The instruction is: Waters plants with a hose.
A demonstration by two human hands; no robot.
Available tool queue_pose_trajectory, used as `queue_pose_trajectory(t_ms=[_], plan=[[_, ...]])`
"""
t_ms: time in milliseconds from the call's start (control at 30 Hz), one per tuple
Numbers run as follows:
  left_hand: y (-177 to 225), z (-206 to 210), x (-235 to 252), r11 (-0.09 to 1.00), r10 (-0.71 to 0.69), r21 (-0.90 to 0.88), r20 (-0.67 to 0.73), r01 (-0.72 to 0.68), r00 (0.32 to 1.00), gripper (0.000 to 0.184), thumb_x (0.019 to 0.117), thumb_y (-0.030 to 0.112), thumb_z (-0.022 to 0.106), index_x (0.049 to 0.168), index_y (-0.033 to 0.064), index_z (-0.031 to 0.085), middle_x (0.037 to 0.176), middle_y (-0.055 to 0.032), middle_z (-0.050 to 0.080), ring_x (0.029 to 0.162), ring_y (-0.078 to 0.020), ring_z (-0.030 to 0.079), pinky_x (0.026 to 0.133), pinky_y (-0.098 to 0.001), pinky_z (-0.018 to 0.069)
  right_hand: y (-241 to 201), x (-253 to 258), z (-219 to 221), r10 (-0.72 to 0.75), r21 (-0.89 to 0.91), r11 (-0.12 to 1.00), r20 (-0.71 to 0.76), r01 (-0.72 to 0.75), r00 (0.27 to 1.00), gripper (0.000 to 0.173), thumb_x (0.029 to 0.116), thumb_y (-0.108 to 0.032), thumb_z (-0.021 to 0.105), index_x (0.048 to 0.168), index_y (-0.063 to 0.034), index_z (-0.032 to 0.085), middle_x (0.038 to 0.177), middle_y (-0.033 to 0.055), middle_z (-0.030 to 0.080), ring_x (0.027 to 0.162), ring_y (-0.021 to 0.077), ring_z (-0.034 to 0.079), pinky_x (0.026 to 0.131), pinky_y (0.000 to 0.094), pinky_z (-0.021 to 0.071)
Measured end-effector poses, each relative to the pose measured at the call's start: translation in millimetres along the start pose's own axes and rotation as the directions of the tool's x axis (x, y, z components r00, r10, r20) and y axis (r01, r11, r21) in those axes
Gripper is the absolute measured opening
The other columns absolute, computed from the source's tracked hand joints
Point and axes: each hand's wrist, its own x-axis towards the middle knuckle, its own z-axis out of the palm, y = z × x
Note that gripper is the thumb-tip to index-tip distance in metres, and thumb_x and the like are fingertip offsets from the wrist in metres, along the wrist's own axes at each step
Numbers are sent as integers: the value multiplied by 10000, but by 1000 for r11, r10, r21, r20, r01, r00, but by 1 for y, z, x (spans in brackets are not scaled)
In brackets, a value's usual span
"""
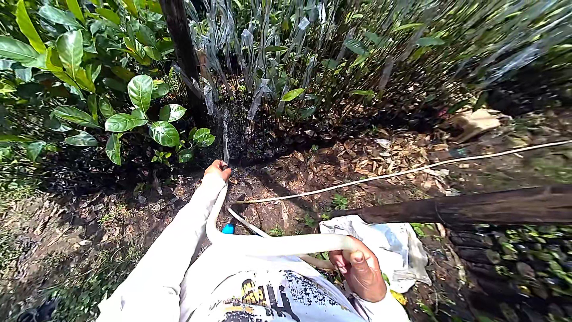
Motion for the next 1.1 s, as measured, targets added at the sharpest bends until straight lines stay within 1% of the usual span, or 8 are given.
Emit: queue_pose_trajectory(t_ms=[100, 200, 333, 633, 767, 900, 1000, 1100], plan=[[11, -3, -2, 1000, 9, 9, -12, -9, 1000, 347, 973, 191, 686, 1276, 33, 622, 1146, -234, 689, 1082, -388, 663, 968, -586, 498, -1, 1, -3, -3, 3, 1000, -21, 4, 1000, 292, 995, -506, 575, 1010, -259, 729, 716, -163, 639, 595, -89, 548, 557, 86, 448], [12, -4, 2, 1000, 7, 27, -3, -7, 1000, 356, 971, 212, 686, 1282, 52, 621, 1137, -219, 696, 1081, -377, 667, 966, -583, 503, -2, 0, -4, -4, -6, 1000, -39, 4, 999, 298, 999, -506, 568, 993, -253, 726, 704, -161, 629, 582, -85, 540, 548, 91, 446], [11, -2, 2, 999, 6, 44, 4, -6, 1000, 342, 976, 206, 678, 1272, 43, 626, 1135, -225, 693, 1070, -379, 667, 960, -586, 500, 1, -2, -2, -5, 9, 1000, -47, 6, 999, 296, 999, -498, 574, 993, -245, 727, 705, -154, 632, 589, -81, 544, 555, 92, 449], [14, 0, -2, 999, 12, 40, 7, -13, 1000, 357, 982, 204, 672, 1292, 35, 619, 1178, -246, 677, 1124, -404, 647, 987, -601, 485, 0, -3, -4, 19, -2, 1000, -75, -19, 997, 304, 982, -526, 581, 955, -257, 721, 685, -160, 621, 562, -79, 535, 531, 96, 444], [9, 2, 0, 995, -15, 95, 8, 14, 1000, 350, 975, 210, 677, 1277, 42, 625, 1158, -222, 688, 1088, -370, 664, 976, -563, 499, 1, -3, -3, 16, -19, 1000, -80, -17, 997, 315, 980, -537, 578, 954, -256, 717, 679, -163, 612, 556, -81, 526, 527, 95, 440], [-4, -5, -1, 992, -37, 117, -7, 37, 999, 354, 976, 209, 672, 1283, 37, 628, 1199, -229, 677, 1144, -366, 648, 1012, -562, 482, 3, -4, 1, 35, -13, 999, -78, -36, 996, 302, 977, -527, 588, 968, -256, 720, 700, -165, 623, 567, -89, 524, 527, 87, 431], [-16, -9, 6, 994, -25, 107, -24, 27, 999, 369, 977, 217, 675, 1294, 35, 622, 1197, -225, 679, 1142, -364, 650, 1014, -561, 483, 6, -6, 5, 54, 1, 999, -24, -54, 998, 281, 990, -517, 578, 1002, -273, 717, 724, -181, 628, 594, -110, 525, 549, 73, 427], [-21, -10, 8, 997, -21, 78, -40, 25, 999, 375, 969, 210, 684, 1293, 34, 622, 1183, -222, 683, 1118, -363, 656, 996, -557, 495, 8, -6, 9, 63, -6, 998, -16, -63, 998, 277, 987, -517, 582, 985, -274, 714, 716, -190, 620, 597, -114, 523, 554, 73, 430]])
